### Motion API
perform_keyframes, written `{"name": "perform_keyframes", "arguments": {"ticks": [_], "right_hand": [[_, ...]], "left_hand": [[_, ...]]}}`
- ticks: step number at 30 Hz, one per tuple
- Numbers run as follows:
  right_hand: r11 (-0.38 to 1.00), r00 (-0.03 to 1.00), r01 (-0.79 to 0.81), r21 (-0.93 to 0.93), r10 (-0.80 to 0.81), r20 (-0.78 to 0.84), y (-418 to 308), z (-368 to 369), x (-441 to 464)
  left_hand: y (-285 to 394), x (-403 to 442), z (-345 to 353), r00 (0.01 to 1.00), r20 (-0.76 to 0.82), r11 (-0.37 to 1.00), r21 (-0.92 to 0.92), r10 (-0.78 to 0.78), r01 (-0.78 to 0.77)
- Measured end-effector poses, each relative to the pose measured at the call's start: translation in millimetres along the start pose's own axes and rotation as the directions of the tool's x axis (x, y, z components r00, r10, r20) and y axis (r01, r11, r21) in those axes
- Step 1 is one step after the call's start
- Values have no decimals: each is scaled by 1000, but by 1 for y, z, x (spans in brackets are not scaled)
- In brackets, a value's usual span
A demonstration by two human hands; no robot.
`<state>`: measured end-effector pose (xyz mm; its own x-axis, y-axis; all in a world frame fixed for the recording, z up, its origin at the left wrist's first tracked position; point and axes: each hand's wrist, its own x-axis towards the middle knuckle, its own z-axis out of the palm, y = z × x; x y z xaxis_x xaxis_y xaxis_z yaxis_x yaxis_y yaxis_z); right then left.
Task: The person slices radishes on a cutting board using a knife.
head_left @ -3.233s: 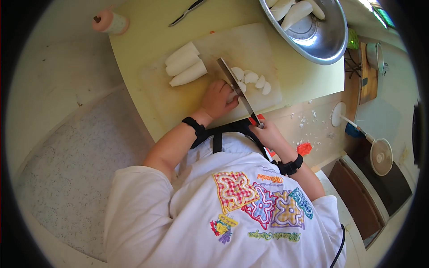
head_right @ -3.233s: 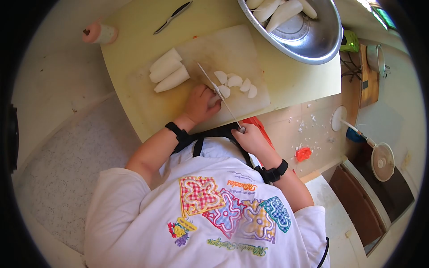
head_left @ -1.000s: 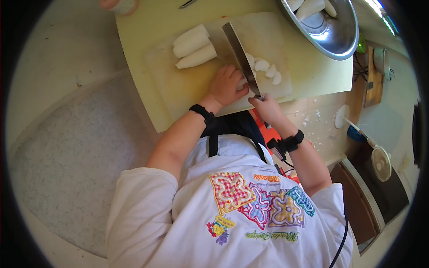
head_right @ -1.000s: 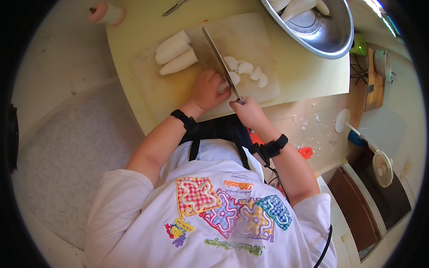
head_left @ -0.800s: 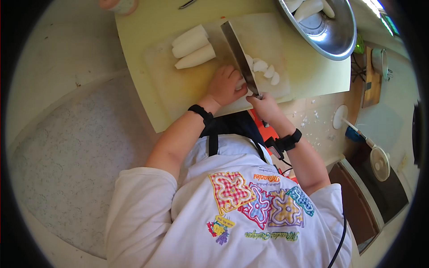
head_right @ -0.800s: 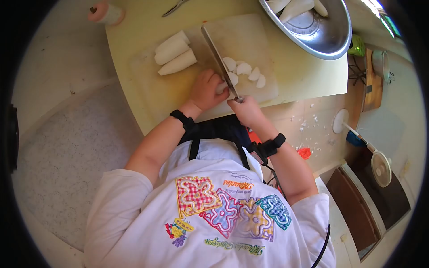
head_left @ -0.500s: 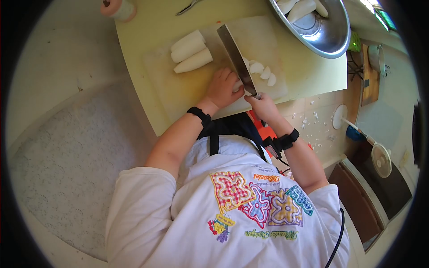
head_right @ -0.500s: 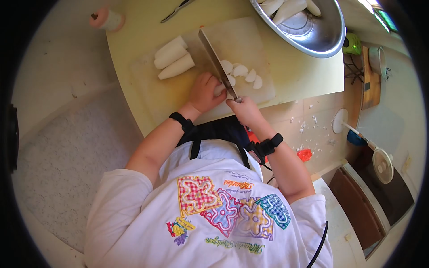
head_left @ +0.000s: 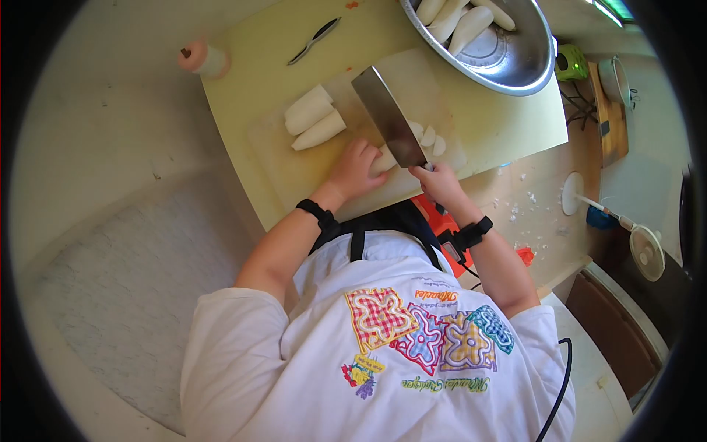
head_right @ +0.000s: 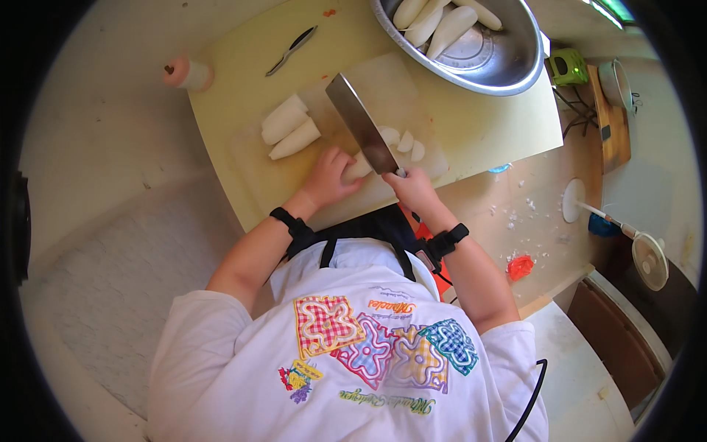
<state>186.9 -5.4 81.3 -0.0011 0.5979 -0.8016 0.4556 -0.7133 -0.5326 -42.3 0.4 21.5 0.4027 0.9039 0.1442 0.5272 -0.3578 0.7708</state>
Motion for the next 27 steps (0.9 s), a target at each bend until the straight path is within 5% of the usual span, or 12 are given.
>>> {"name": "perform_keyframes", "arguments": {"ticks": [5,10,15,27], "right_hand": [[1000,1000,20,-7,-20,-16,4,-5,-3],[1000,999,14,-21,-14,-36,9,-7,-4],[970,968,212,-119,-225,-113,10,-2,-25],[978,979,168,-127,-181,-97,0,4,-54]], "left_hand": [[0,-2,-4,997,77,1000,12,-4,3],[-3,1,6,996,-32,996,12,84,-84],[-1,4,10,999,-8,999,28,33,-33],[10,19,11,993,-61,995,1,103,-103]]}}
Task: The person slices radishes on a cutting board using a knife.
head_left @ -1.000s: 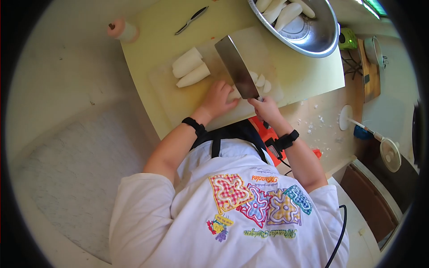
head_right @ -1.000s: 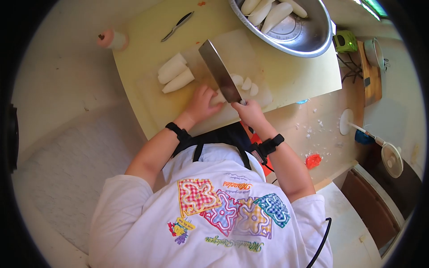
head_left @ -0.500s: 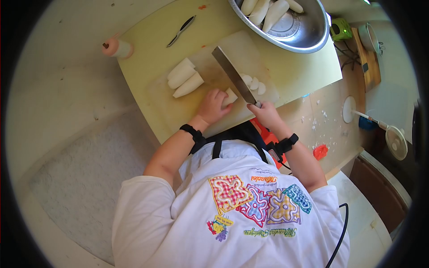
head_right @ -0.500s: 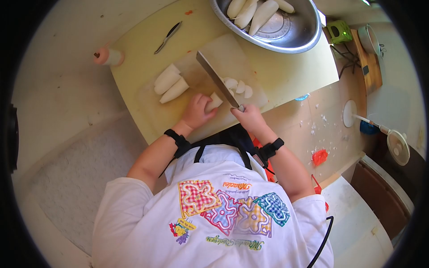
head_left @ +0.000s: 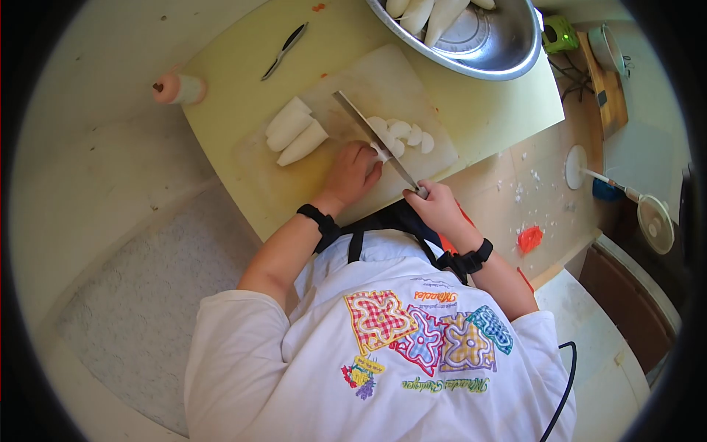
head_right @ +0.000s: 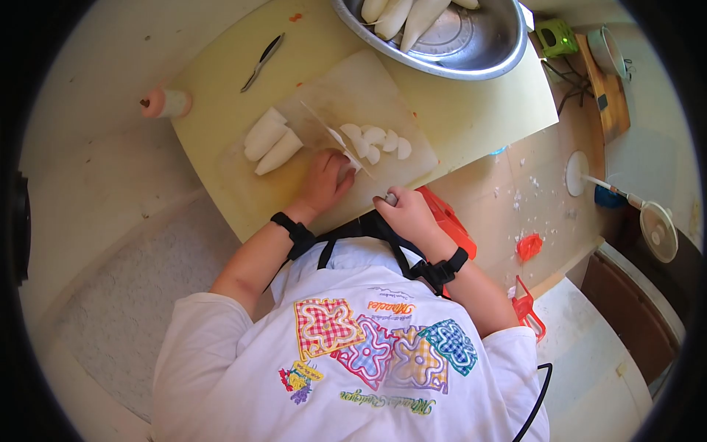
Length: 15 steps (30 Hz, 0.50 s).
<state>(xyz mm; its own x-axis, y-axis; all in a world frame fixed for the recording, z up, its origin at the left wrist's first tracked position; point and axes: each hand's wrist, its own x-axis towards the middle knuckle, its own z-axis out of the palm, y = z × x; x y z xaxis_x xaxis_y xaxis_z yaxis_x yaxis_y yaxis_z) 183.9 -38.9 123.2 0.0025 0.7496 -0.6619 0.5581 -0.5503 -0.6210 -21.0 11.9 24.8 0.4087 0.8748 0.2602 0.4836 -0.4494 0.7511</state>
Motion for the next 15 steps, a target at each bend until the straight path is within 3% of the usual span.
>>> {"name": "perform_keyframes", "arguments": {"ticks": [15], "right_hand": [[997,998,0,-80,5,59,-5,-4,3]], "left_hand": [[-4,-2,7,1000,-21,1000,14,-11,11]]}}
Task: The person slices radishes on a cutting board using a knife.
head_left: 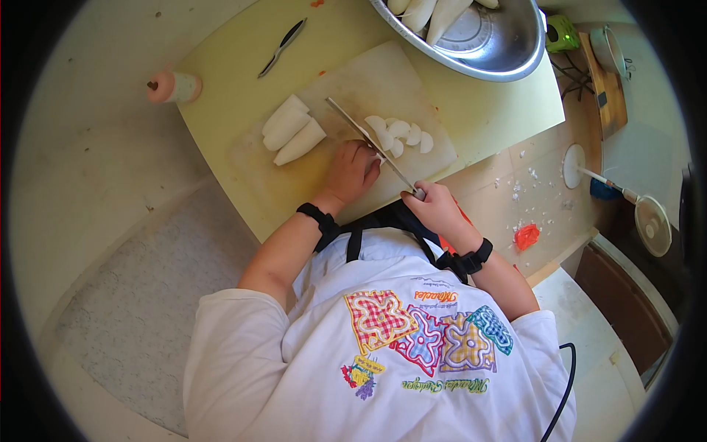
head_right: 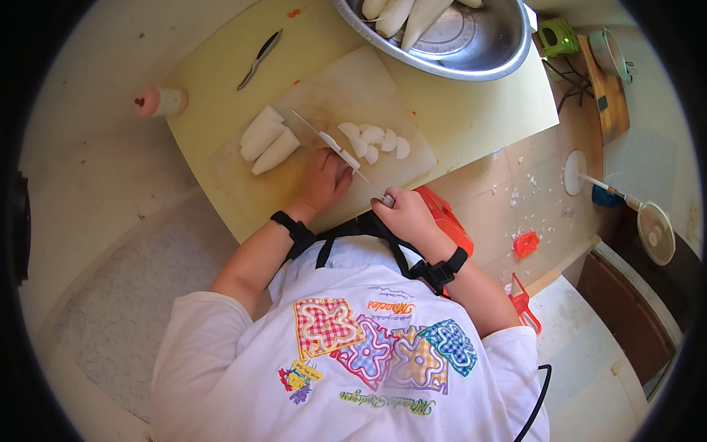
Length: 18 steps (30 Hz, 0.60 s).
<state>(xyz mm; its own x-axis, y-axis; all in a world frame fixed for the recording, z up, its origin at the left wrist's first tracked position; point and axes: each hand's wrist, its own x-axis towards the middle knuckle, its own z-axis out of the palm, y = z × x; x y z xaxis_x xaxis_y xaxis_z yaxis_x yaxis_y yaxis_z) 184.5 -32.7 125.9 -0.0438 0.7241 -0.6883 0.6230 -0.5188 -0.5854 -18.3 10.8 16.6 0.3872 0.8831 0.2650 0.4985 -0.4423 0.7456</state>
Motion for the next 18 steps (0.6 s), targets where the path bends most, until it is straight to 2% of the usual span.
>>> {"name": "perform_keyframes", "arguments": {"ticks": [10,16,18], "right_hand": [[1000,1000,-6,-31,7,23,1,1,1],[999,1000,-17,41,17,-2,2,1,-9],[997,998,-66,31,66,7,3,-2,-14]], "left_hand": [[1,0,-1,999,-34,999,34,13,-12],[-4,-4,4,1000,-21,1000,22,4,-4],[-6,-3,5,1000,-20,1000,21,22,-21]]}}
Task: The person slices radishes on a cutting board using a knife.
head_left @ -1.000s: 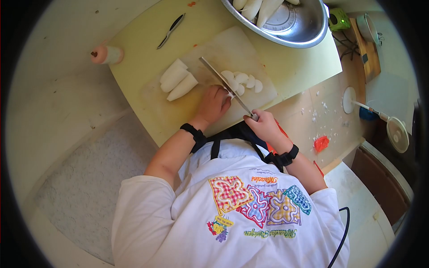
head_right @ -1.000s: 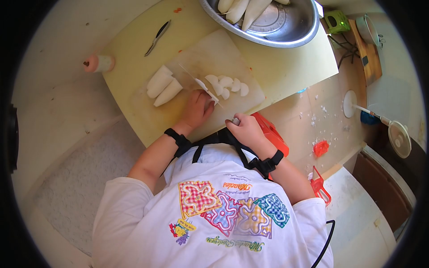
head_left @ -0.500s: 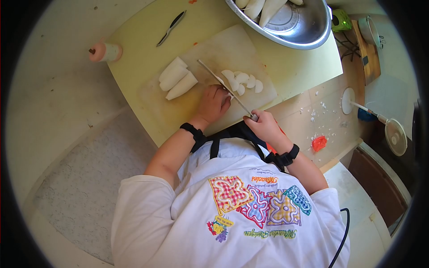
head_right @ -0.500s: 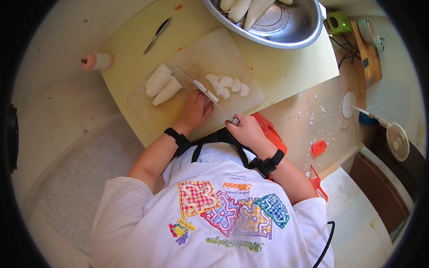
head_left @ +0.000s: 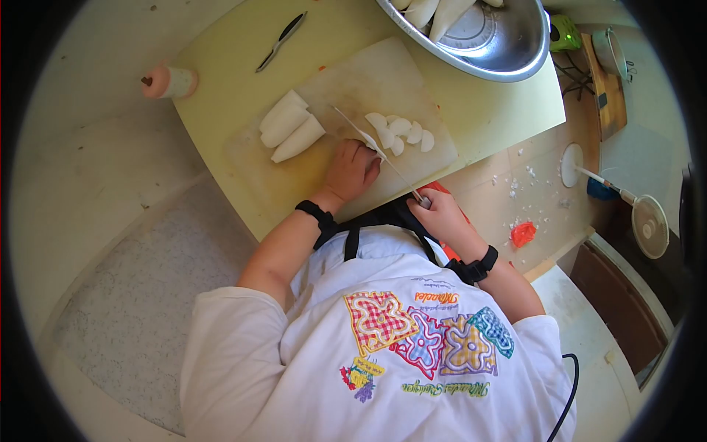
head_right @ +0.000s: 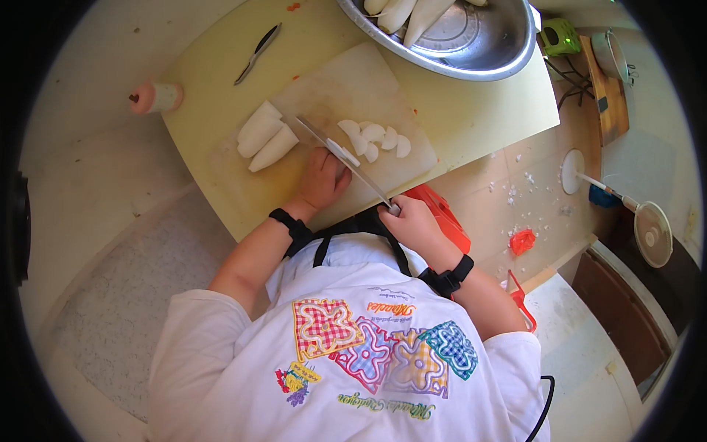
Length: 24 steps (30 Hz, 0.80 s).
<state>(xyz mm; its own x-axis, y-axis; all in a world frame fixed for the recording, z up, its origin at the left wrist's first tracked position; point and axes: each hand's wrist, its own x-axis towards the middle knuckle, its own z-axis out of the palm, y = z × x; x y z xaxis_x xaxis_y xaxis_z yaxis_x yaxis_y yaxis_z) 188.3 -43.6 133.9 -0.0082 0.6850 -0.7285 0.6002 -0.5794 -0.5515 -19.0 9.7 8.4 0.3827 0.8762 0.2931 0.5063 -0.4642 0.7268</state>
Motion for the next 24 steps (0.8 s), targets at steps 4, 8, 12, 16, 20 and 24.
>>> {"name": "perform_keyframes", "arguments": {"ticks": [4,8,12,16,20,24], "right_hand": [[995,999,-41,-89,43,27,13,-6,-10],[991,998,-59,-118,63,29,26,-9,-22],[993,997,-65,-100,68,29,37,-10,-28],[990,996,-73,-124,77,34,48,-11,-31],[990,994,-98,-99,102,35,49,-10,-30],[988,995,-90,-128,96,41,44,-11,-26]], "left_hand": [[2,2,-3,1000,2,1000,12,26,-26],[-1,1,-3,1000,18,1000,11,25,-25],[-3,-1,-2,998,64,1000,3,21,-21],[-1,0,-3,998,62,1000,0,11,-11],[0,3,-3,1000,20,1000,15,24,-24],[-1,3,-6,999,29,1000,-3,28,-28]]}}
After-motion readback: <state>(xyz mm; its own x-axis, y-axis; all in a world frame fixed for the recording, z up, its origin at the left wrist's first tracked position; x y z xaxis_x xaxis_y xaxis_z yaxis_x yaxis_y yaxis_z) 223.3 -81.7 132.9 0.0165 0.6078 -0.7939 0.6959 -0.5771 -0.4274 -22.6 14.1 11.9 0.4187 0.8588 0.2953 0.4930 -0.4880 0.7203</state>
